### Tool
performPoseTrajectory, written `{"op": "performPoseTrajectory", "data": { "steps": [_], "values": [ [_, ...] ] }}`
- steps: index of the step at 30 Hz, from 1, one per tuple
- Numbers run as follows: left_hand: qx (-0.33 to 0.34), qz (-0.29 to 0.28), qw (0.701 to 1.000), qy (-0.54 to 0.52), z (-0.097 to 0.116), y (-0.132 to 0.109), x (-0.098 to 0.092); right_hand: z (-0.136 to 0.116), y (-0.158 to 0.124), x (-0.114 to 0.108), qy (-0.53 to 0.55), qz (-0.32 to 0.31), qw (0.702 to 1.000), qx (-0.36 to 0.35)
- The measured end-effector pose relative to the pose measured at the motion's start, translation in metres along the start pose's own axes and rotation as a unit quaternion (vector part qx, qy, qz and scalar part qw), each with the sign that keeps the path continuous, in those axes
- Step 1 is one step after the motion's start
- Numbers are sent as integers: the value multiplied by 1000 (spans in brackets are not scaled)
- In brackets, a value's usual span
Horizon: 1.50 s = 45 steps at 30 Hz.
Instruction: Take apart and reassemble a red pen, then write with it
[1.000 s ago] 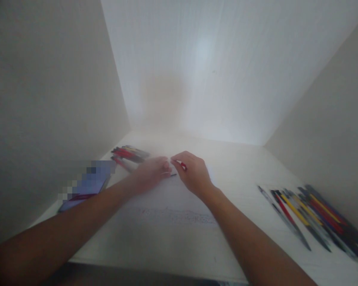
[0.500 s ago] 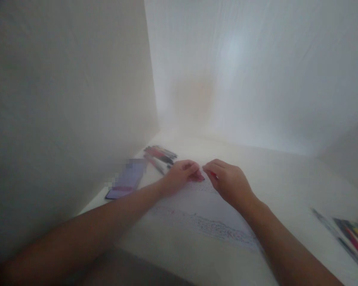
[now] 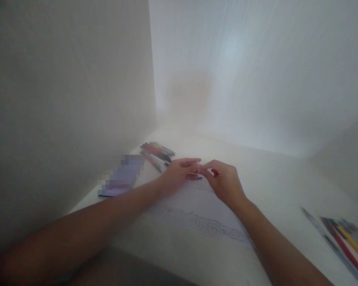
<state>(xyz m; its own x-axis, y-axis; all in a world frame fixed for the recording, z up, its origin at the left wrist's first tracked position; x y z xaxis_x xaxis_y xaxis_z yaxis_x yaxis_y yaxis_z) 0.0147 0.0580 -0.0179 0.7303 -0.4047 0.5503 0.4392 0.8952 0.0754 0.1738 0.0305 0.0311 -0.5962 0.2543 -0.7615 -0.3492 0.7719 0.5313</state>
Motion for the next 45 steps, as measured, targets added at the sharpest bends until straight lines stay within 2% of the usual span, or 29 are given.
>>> {"op": "performPoseTrajectory", "data": {
  "steps": [7, 9, 11, 12, 13, 16, 18, 20, 23, 27, 30, 37, 45],
  "values": [
    [15, -6, 999, 50, 4, 1, 1, 3, 1, 4, 32, -4, 998, 61],
    [20, -6, 998, 56, 6, 0, 3, 5, 2, 5, 76, -8, 992, 97],
    [19, -2, 998, 52, 8, -1, 6, 9, 3, 4, 180, -12, 969, 167],
    [16, 3, 999, 49, 9, -2, 7, 11, 4, 4, 259, -10, 944, 206],
    [14, 9, 999, 49, 10, -3, 8, 13, 4, 4, 347, -2, 906, 244],
    [6, 25, 997, 72, 11, -5, 10, 19, 6, 2, 573, 47, 753, 320],
    [1, 22, 994, 108, 11, -6, 11, 23, 7, 1, 653, 75, 670, 346],
    [4, 1, 986, 167, 11, -7, 11, 29, 5, 1, 693, 95, 616, 362],
    [47, -44, 959, 275, 11, -7, 14, 34, 3, 2, 716, 99, 586, 367],
    [130, -71, 923, 355, 13, -10, 20, 34, 2, 5, 733, 80, 578, 349],
    [180, -58, 905, 382, 19, -15, 25, 34, 3, 8, 717, 76, 593, 357],
    [239, -42, 877, 415, 27, -20, 28, 36, 2, 15, 599, 74, 722, 340],
    [225, -21, 859, 459, 25, -15, 23, 22, 2, 16, 500, 85, 799, 321]
  ]
}}
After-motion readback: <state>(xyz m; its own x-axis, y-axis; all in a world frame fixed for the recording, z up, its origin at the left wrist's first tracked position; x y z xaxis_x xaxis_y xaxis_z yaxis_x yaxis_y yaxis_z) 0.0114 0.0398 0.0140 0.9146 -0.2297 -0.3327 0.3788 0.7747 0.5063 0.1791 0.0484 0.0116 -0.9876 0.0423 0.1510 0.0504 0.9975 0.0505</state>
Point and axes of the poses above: each hand's wrist, its own y-axis towards the middle knuckle, its own x-axis out of the palm, z = x × y, the point moved 3 cm from there along y, towards the middle knuckle, and after that the axes turned 6 degrees about -z, right-handed, at the moved point
